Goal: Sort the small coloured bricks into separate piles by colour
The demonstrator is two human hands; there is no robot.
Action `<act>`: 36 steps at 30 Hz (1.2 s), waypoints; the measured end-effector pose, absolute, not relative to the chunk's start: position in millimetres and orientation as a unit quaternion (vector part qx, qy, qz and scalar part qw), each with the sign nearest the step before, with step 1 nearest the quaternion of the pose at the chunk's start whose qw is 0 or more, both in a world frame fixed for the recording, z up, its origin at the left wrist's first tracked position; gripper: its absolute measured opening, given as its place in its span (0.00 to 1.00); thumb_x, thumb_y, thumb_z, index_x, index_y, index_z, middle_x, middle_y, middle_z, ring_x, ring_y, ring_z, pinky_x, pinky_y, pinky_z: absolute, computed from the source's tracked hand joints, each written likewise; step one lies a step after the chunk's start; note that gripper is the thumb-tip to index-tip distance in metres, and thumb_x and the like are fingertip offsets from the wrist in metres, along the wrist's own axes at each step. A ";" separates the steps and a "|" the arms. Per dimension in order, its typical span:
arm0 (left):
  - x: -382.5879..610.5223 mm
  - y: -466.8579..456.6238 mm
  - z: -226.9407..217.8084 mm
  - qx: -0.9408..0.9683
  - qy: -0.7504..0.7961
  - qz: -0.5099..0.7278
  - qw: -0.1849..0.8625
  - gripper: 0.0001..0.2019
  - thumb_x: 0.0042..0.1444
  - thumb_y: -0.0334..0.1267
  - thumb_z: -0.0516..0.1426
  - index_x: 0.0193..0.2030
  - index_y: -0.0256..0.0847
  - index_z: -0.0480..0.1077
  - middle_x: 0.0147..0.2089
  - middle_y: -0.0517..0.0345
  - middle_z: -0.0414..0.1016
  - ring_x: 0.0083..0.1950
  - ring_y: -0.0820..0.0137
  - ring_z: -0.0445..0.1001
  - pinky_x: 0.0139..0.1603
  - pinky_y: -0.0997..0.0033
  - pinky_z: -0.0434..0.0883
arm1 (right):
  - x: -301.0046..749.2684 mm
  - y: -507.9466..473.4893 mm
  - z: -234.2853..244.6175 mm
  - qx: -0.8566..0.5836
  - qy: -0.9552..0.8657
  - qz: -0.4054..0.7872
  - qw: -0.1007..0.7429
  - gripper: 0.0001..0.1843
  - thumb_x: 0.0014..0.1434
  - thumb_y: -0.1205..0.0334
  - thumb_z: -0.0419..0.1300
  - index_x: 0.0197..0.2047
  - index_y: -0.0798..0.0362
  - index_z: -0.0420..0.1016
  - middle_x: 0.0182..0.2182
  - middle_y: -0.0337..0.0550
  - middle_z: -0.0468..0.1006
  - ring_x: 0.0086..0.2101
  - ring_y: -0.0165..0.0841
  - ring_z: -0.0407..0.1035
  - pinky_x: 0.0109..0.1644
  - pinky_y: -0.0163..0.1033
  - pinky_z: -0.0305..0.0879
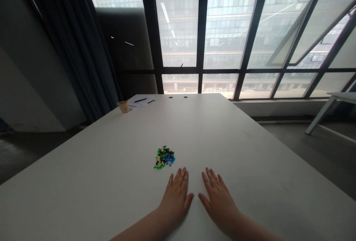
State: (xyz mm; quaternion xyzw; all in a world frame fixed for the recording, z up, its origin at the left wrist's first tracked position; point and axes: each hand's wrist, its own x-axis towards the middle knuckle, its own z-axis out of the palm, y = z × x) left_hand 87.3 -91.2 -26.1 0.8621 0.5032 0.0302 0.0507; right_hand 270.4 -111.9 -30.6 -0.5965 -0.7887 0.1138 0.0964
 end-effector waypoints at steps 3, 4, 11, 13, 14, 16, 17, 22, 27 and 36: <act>85.1 -89.5 -34.5 0.868 0.495 0.046 0.026 0.29 0.59 0.49 0.38 0.64 0.34 0.44 0.66 0.48 0.43 0.66 0.59 0.44 0.62 0.51 0.49 | 271.9 -110.6 -36.3 -0.602 -0.785 0.110 0.100 0.38 0.57 0.39 0.40 0.63 0.54 0.47 0.63 0.51 0.41 0.61 0.44 0.35 0.62 0.54 0.39; 85.4 -90.5 -38.4 0.868 0.494 0.050 0.018 0.30 0.59 0.49 0.37 0.64 0.35 0.44 0.66 0.48 0.43 0.66 0.59 0.44 0.62 0.51 0.49 | 271.8 -110.9 -37.8 -0.602 -0.785 0.110 0.101 0.38 0.57 0.38 0.39 0.63 0.53 0.47 0.63 0.50 0.40 0.61 0.44 0.34 0.62 0.55 0.38; 85.6 -74.6 -28.6 0.855 0.503 0.123 -0.012 0.28 0.58 0.47 0.43 0.64 0.39 0.48 0.65 0.48 0.51 0.64 0.61 0.50 0.60 0.58 0.53 | 271.0 -111.3 -39.5 -0.604 -0.783 0.110 0.100 0.37 0.57 0.39 0.40 0.64 0.50 0.46 0.63 0.48 0.39 0.62 0.44 0.33 0.62 0.55 0.36; 78.9 -55.0 -8.7 0.819 0.555 0.144 -0.025 0.22 0.58 0.39 0.45 0.60 0.43 0.57 0.62 0.50 0.58 0.61 0.61 0.55 0.57 0.58 0.55 | 272.0 -110.0 -35.0 -0.603 -0.783 0.118 0.094 0.37 0.56 0.40 0.43 0.64 0.51 0.47 0.63 0.49 0.40 0.62 0.44 0.34 0.62 0.54 0.37; 74.3 -44.2 1.4 0.796 0.586 0.146 -0.030 0.19 0.57 0.36 0.46 0.56 0.46 0.62 0.59 0.52 0.61 0.59 0.61 0.57 0.55 0.56 0.56 | 272.5 -108.9 -31.5 -0.602 -0.784 0.124 0.092 0.37 0.56 0.41 0.45 0.63 0.51 0.48 0.63 0.50 0.41 0.61 0.45 0.36 0.62 0.54 0.38; 64.2 -24.4 17.6 0.784 0.608 0.126 -0.022 0.15 0.55 0.34 0.48 0.47 0.48 0.70 0.52 0.54 0.68 0.54 0.59 0.61 0.50 0.54 0.58 | 273.5 -105.6 -22.3 -0.600 -0.784 0.134 0.091 0.36 0.55 0.43 0.49 0.62 0.51 0.52 0.62 0.52 0.46 0.61 0.46 0.40 0.61 0.54 0.41; 59.7 -16.8 22.4 0.796 0.596 0.109 -0.005 0.13 0.54 0.34 0.49 0.43 0.49 0.71 0.49 0.55 0.70 0.52 0.59 0.62 0.48 0.55 0.58 | 273.8 -103.2 -16.7 -0.601 -0.782 0.139 0.091 0.35 0.54 0.45 0.50 0.62 0.51 0.55 0.62 0.53 0.49 0.60 0.47 0.43 0.60 0.54 0.43; 50.9 -6.9 16.6 0.819 0.564 0.102 0.004 0.10 0.51 0.36 0.53 0.36 0.46 0.74 0.45 0.53 0.72 0.51 0.59 0.62 0.47 0.56 0.56 | 270.9 -84.6 14.9 -0.598 -0.783 0.149 0.088 0.28 0.54 0.50 0.52 0.55 0.55 0.66 0.55 0.56 0.64 0.54 0.47 0.58 0.54 0.50 0.55; 56.1 -11.1 7.5 0.806 0.574 0.143 -0.011 0.11 0.53 0.32 0.49 0.31 0.41 0.74 0.41 0.51 0.72 0.48 0.60 0.64 0.44 0.60 0.58 | 261.9 -59.5 30.3 -0.597 -0.779 0.144 0.123 0.23 0.55 0.52 0.51 0.48 0.55 0.71 0.48 0.54 0.71 0.46 0.43 0.66 0.49 0.47 0.60; 75.1 9.6 12.2 0.771 0.600 0.190 0.098 0.10 0.53 0.30 0.49 0.33 0.37 0.72 0.36 0.51 0.72 0.40 0.67 0.69 0.43 0.70 0.62 | 260.4 -3.8 4.9 -0.571 -0.735 0.178 0.318 0.13 0.55 0.62 0.52 0.38 0.55 0.75 0.38 0.46 0.74 0.38 0.31 0.68 0.47 0.36 0.61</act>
